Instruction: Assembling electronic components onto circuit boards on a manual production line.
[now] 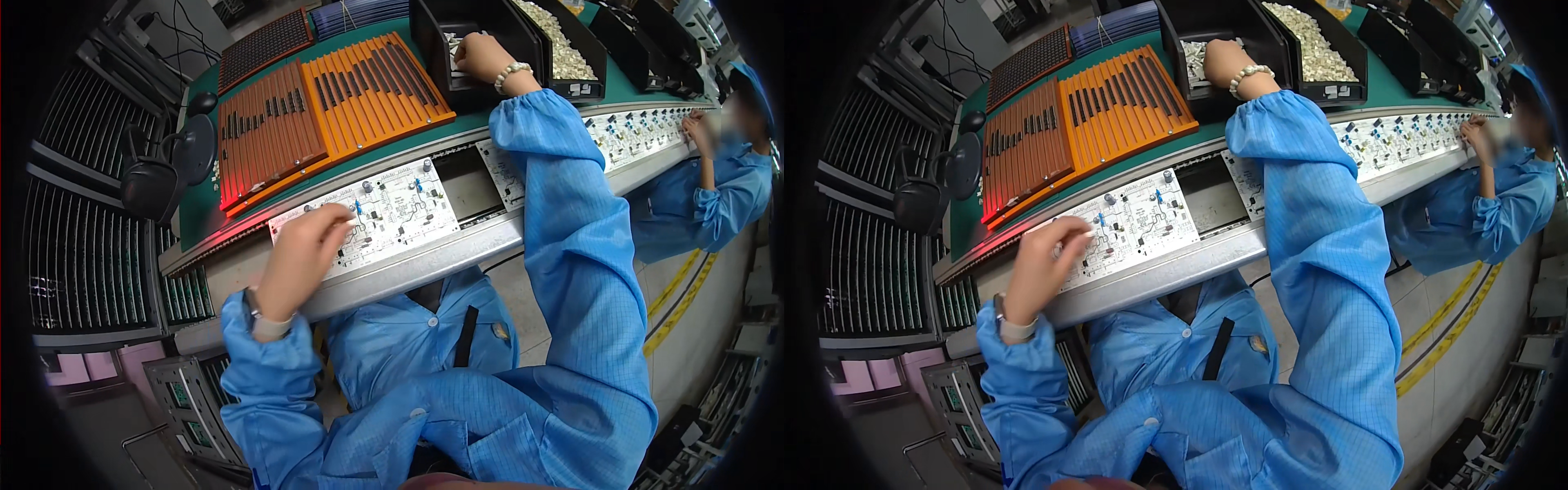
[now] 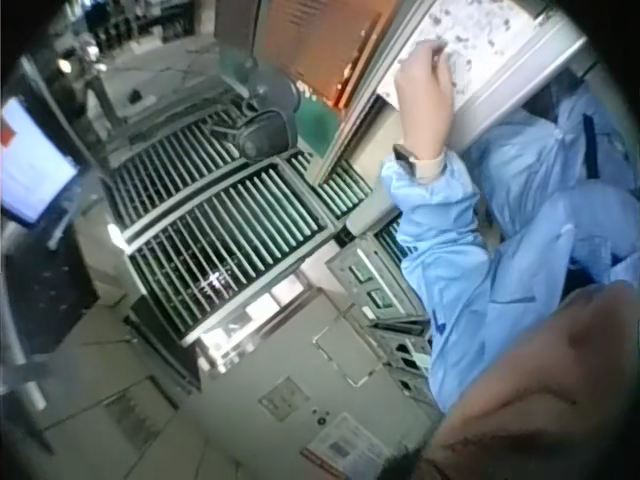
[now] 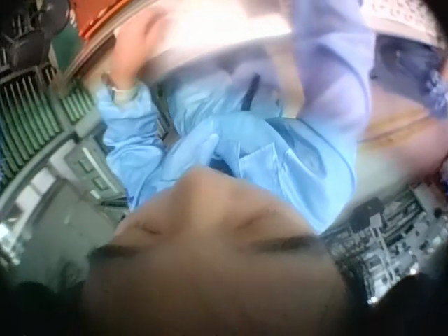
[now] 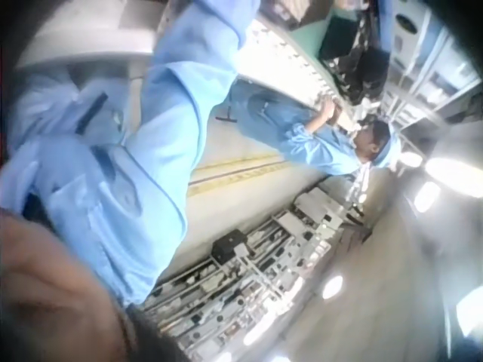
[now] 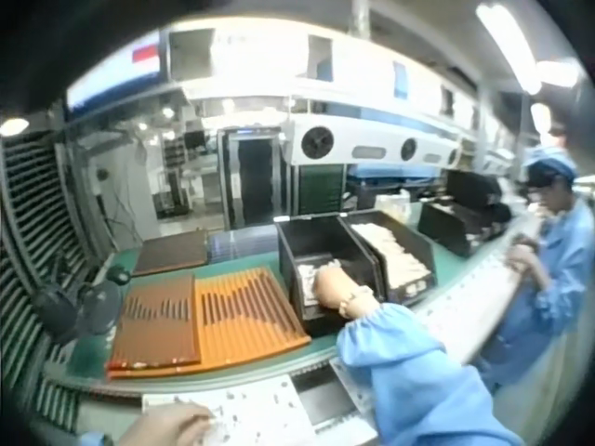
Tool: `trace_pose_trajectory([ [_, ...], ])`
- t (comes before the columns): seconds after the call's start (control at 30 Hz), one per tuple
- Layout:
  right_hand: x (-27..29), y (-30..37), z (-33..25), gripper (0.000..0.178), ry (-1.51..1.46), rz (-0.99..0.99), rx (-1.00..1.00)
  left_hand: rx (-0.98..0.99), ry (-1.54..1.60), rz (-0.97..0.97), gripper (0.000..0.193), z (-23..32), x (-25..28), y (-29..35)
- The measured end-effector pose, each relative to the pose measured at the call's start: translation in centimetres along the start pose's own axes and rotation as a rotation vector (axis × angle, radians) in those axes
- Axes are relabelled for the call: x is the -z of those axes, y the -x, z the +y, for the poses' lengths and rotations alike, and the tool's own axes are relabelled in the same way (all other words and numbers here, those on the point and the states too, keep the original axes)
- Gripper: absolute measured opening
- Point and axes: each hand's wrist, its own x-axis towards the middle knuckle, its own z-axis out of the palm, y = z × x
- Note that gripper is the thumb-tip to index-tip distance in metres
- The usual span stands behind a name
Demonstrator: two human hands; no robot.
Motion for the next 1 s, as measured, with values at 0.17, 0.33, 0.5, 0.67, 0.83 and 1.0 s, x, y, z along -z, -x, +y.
trace_pose_trajectory([
  [0.17,3.1,3.9,-1.8,0.018,-0.205,0.106,0.039,-0.197,-0.13,0.005,0.012,-1.2,-3.2,-3.3],
  [0.33,4.4,7.2,-2.9,0.019,-0.521,0.331,0.098,-0.197,-0.18,-0.053,0.013,-1.1,-3.8,-4.6],
  [0.5,5.5,8.5,-4.5,0.015,-0.769,0.464,0.04,-0.135,-0.172,-0.068,0.009,-1.0,-4.0,-4.9],
  [0.67,6.5,9.3,-5.1,0.017,-0.925,0.397,0.033,-0.147,-0.251,-0.067,0.01,-0.4,-4.1,-5.0],
  [0.83,7.7,10.4,-5.9,0.018,-1.241,0.22,0.058,-0.145,-0.264,-0.063,0.009,-0.3,-4.2,-4.9],
  [1.0,8.5,11.5,-6.7,0.017,-1.255,0.02,0.196,-0.123,-0.236,-0.044,0.008,-0.8,-4.5,-5.0],
])
